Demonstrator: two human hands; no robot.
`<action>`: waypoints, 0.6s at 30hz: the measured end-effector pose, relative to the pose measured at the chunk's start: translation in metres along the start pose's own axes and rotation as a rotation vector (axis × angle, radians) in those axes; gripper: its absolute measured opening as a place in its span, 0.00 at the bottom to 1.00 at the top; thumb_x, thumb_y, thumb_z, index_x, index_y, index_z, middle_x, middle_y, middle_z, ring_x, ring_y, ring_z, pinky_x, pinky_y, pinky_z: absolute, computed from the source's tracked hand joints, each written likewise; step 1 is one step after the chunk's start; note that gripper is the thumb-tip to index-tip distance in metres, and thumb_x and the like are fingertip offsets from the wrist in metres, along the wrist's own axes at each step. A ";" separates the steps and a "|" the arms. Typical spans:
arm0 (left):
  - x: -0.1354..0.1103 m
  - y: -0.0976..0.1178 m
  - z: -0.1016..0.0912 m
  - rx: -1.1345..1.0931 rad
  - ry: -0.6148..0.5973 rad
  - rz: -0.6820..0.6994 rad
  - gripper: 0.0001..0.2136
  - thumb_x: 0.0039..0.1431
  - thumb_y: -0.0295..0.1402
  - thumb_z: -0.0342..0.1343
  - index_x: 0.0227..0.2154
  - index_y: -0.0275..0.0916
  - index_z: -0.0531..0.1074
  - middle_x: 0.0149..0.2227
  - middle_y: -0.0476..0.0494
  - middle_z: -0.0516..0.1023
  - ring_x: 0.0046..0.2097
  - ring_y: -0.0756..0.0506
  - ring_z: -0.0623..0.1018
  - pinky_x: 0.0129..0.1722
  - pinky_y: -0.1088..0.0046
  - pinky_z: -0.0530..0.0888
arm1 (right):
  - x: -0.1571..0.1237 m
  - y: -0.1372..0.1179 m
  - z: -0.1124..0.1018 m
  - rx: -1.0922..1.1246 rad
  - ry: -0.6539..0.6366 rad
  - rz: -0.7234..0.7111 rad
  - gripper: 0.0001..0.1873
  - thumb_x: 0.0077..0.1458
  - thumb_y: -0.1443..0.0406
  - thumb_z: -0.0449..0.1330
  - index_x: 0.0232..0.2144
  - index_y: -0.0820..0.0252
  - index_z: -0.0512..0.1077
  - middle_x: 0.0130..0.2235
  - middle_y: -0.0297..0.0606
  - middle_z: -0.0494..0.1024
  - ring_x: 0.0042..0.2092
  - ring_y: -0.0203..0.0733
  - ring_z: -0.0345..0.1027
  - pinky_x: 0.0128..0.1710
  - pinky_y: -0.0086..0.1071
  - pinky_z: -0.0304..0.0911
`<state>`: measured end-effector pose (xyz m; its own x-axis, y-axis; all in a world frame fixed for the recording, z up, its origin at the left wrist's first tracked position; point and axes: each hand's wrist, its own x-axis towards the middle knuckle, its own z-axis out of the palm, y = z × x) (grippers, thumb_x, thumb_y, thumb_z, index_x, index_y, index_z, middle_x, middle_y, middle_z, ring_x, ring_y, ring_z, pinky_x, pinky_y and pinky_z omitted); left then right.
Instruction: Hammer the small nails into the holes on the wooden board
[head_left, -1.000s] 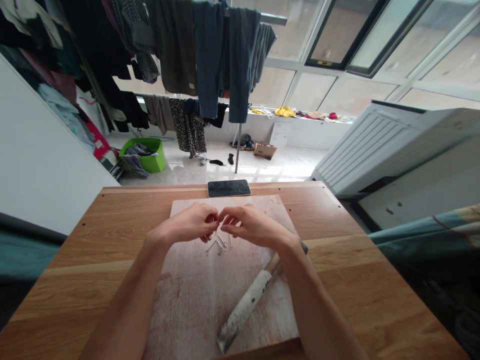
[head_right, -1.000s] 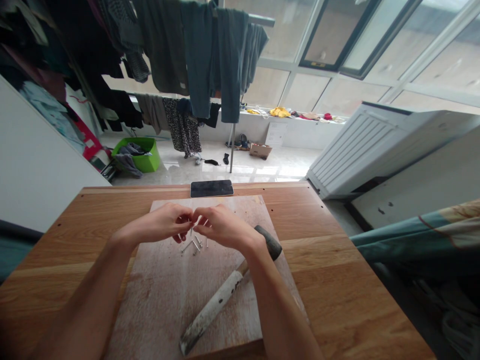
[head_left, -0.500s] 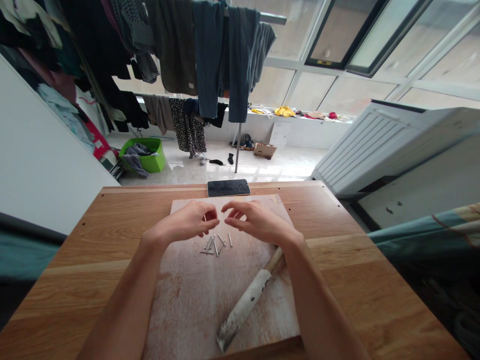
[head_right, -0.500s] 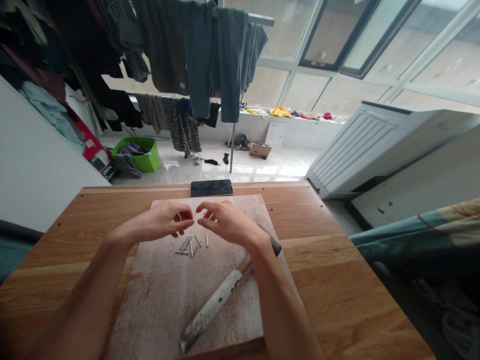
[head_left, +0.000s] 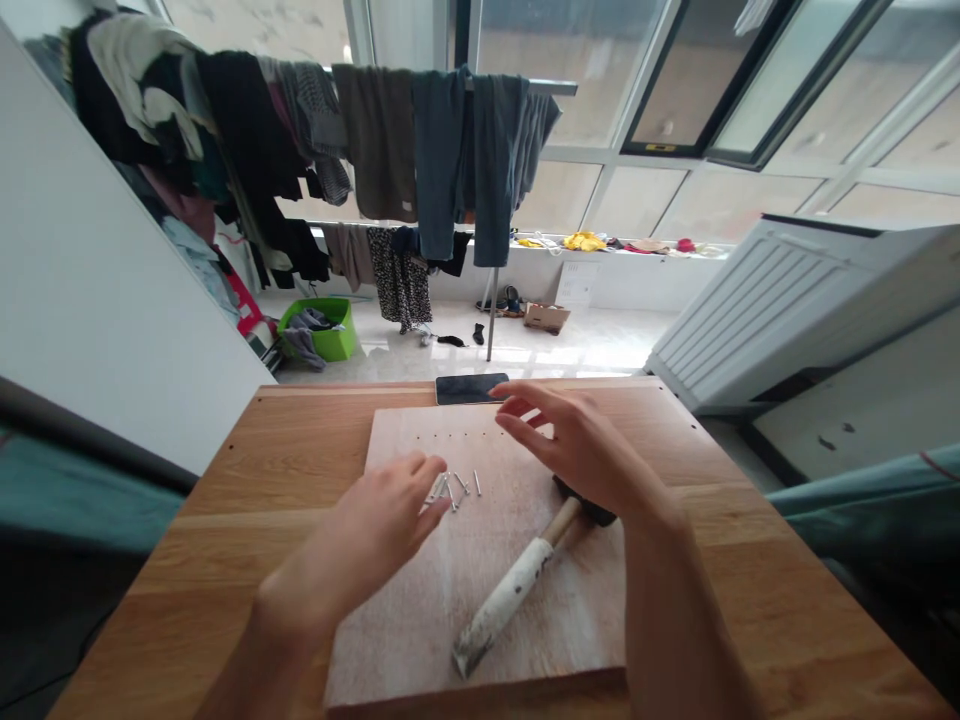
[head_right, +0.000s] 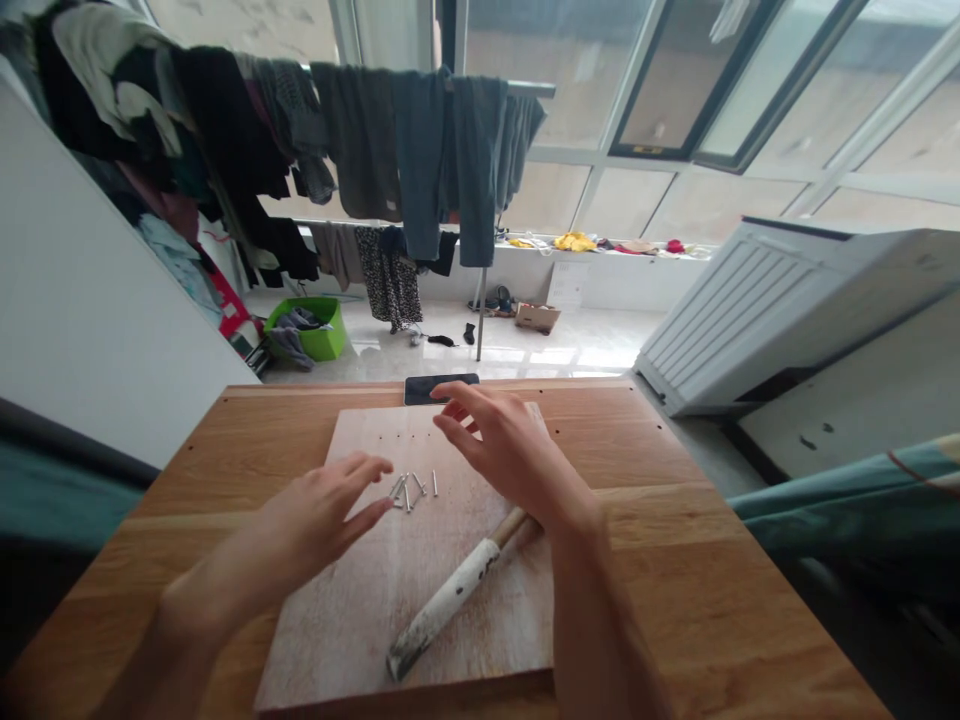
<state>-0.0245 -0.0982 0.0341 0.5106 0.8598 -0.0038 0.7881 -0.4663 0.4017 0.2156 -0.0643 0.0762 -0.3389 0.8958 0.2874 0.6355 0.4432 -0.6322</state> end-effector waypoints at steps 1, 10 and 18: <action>-0.013 0.000 0.009 0.030 -0.004 -0.010 0.10 0.69 0.35 0.51 0.49 0.41 0.71 0.48 0.42 0.78 0.44 0.41 0.80 0.44 0.62 0.76 | -0.003 -0.006 -0.005 -0.017 0.068 -0.023 0.14 0.65 0.61 0.57 0.50 0.57 0.75 0.42 0.38 0.83 0.38 0.38 0.78 0.37 0.31 0.72; -0.140 -0.036 0.092 0.256 0.429 0.190 0.09 0.69 0.29 0.48 0.46 0.41 0.72 0.45 0.44 0.81 0.49 0.43 0.79 0.54 0.62 0.73 | -0.100 0.075 -0.010 -0.267 0.243 0.110 0.17 0.65 0.54 0.54 0.47 0.58 0.74 0.46 0.45 0.80 0.37 0.44 0.78 0.36 0.37 0.75; -0.151 -0.034 0.111 0.270 0.606 0.074 0.12 0.72 0.37 0.47 0.50 0.41 0.71 0.45 0.44 0.83 0.47 0.43 0.81 0.52 0.61 0.75 | -0.217 0.140 0.035 -0.309 0.275 0.424 0.27 0.62 0.48 0.51 0.53 0.60 0.71 0.44 0.47 0.80 0.47 0.54 0.76 0.50 0.49 0.72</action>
<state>-0.0904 -0.2358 -0.0810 0.3452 0.7519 0.5617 0.8571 -0.4963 0.1377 0.3540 -0.1974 -0.0994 0.1549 0.9538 0.2574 0.8628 -0.0037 -0.5055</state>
